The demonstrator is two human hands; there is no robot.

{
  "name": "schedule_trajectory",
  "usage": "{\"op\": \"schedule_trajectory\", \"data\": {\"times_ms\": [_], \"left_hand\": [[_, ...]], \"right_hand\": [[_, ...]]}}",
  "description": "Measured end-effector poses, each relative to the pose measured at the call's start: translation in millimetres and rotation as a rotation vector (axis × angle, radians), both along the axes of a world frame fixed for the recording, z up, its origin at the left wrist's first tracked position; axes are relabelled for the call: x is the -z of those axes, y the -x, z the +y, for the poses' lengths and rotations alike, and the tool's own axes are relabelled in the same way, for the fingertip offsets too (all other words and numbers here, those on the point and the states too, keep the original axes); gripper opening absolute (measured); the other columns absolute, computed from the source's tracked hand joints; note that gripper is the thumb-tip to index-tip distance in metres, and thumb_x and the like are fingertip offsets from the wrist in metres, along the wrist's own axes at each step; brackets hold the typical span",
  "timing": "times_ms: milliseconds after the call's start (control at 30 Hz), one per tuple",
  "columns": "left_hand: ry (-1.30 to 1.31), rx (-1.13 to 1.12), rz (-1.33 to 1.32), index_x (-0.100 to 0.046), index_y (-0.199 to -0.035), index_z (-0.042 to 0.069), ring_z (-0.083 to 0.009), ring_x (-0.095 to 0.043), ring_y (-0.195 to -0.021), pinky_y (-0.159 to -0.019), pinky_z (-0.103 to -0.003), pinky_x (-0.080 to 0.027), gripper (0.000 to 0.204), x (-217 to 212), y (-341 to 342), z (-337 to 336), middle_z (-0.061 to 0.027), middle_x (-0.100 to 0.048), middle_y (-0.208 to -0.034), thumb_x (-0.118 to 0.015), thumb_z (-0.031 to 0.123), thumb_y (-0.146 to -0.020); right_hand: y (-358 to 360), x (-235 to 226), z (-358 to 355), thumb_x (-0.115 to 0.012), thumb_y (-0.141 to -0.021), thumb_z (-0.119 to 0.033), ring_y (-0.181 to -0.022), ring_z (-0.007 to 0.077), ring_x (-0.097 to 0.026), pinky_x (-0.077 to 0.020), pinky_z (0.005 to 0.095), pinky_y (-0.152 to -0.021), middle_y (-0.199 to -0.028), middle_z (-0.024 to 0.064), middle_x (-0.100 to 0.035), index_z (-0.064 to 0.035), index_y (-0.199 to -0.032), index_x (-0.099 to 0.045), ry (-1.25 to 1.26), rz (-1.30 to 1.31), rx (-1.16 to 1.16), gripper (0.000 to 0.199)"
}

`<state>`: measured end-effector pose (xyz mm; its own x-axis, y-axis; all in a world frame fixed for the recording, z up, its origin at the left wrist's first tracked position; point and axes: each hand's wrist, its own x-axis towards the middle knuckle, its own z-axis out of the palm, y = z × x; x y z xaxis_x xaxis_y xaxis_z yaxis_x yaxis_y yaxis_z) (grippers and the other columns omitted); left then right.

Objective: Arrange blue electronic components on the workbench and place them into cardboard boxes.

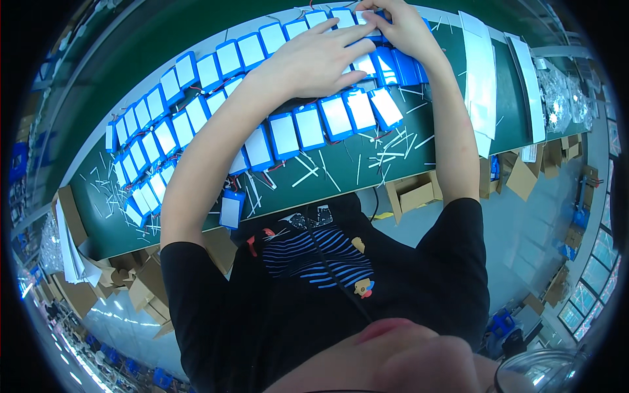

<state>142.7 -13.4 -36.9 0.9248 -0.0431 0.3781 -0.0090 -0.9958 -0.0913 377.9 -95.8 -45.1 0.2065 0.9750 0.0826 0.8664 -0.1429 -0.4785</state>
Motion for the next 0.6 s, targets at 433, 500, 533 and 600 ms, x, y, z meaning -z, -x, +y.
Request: {"op": "schedule_trajectory", "data": {"times_ms": [433, 500, 533, 600], "left_hand": [[0.083, 0.092, 0.181, -0.053, -0.144, 0.022, -0.0264, -0.050, -0.141, -0.125, -0.048, -0.025, 0.050, -10, -30, 5, -0.0052, -0.053, -0.152, -0.052, 0.051, -0.103], [0.090, 0.046, 0.156, -0.052, -0.145, 0.023, -0.0277, -0.047, -0.143, -0.125, -0.050, -0.024, 0.051, -5, -17, 4, -0.0062, -0.051, -0.153, -0.051, 0.052, -0.103], [0.088, 0.033, 0.138, -0.052, -0.146, 0.024, -0.0283, -0.045, -0.145, -0.126, -0.050, -0.024, 0.051, -7, -16, 4, -0.0066, -0.050, -0.154, -0.050, 0.052, -0.103], [0.078, 0.035, 0.084, -0.051, -0.146, 0.024, -0.0289, -0.044, -0.145, -0.125, -0.051, -0.024, 0.050, -8, -14, 7, -0.0072, -0.050, -0.154, -0.050, 0.051, -0.104]], "right_hand": [[-12, -26, -16, -0.068, -0.083, -0.008, -0.089, 0.0333, -0.064, -0.0519, 0.0412, -0.081, -0.109, 0.0084, -0.064, -0.0101, -0.124, -0.068, -0.058, -0.420, 0.351, 0.041], [-34, -38, -38, -0.068, -0.090, -0.026, -0.100, 0.0320, -0.063, -0.0495, 0.0449, -0.088, -0.114, 0.0083, -0.065, -0.0125, -0.109, -0.076, -0.304, -0.328, 0.557, 0.024], [-64, -34, -63, -0.068, -0.097, -0.042, -0.112, 0.0321, -0.062, -0.0473, 0.0503, -0.094, -0.124, 0.0087, -0.065, -0.0137, -0.105, -0.080, -0.440, -0.352, 0.648, 0.032], [-102, -33, -108, -0.067, -0.091, -0.055, -0.111, 0.0373, -0.067, -0.0520, 0.0528, -0.092, -0.128, 0.0145, -0.068, -0.0125, -0.121, -0.074, -0.236, -0.565, 0.971, 0.053]]}}
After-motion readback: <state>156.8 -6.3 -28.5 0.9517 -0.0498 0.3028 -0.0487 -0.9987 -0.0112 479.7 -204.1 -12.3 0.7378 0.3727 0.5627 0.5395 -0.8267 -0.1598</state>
